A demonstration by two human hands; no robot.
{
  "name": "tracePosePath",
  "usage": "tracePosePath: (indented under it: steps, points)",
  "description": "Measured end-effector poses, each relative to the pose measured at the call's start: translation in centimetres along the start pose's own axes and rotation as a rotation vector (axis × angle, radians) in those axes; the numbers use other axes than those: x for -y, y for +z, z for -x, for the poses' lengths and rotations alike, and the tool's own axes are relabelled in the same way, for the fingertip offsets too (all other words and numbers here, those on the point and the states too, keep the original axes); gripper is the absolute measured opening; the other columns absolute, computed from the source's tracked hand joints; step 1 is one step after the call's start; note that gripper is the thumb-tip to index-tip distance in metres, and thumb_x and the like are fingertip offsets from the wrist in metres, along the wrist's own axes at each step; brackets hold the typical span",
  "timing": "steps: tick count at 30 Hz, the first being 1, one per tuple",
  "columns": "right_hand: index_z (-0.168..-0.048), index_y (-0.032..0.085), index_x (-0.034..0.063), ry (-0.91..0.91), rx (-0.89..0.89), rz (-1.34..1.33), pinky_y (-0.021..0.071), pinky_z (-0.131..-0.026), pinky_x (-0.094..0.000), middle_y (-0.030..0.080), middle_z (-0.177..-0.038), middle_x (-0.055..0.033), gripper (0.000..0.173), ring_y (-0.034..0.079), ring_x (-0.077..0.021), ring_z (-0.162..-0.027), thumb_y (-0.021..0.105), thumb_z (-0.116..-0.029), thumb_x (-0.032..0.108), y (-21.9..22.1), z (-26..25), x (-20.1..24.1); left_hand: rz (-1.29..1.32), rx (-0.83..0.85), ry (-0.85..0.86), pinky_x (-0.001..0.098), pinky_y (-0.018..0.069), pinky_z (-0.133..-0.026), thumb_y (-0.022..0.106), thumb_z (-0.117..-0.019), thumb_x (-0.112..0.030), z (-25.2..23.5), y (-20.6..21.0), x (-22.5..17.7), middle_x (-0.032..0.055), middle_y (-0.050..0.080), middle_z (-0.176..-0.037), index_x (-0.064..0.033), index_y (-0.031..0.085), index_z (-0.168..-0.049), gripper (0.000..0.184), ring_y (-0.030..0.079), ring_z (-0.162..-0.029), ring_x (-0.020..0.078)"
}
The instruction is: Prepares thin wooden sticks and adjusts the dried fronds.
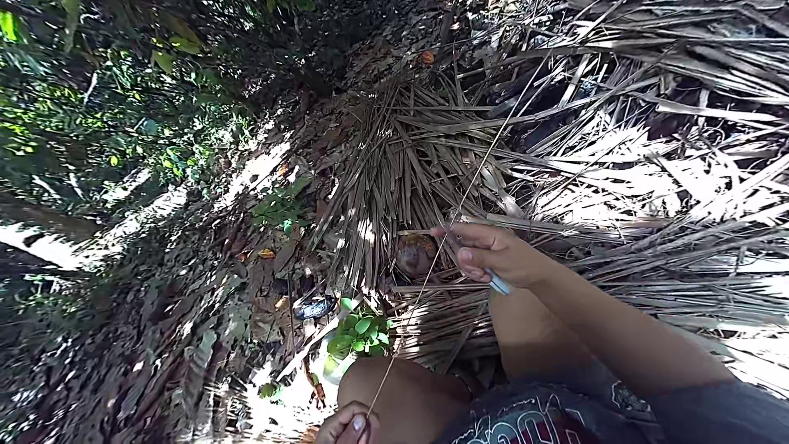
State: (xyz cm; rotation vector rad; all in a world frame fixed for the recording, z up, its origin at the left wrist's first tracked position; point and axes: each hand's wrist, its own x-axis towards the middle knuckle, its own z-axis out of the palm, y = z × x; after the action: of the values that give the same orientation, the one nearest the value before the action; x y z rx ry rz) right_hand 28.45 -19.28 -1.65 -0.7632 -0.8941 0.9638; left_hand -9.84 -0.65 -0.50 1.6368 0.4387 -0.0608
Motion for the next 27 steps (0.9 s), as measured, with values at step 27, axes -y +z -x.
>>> tracePosePath:
  steps: [27]
  points:
    - [-0.130,0.062,0.0207,-0.267,-0.110,0.275,0.0432,-0.050,-0.0107,0.057,-0.068,0.0178,0.038,0.051,0.0077,-0.055,0.068,-0.0967,0.039,-5.3,4.0,6.2,0.396,0.274,0.034,0.0100,0.0358,-0.049,0.062,-0.1014,-0.034,-14.2,7.8,-6.2,-0.0177,0.048,-0.060,-0.0230,0.073,-0.095,0.017,0.042,-0.050,-0.0079]
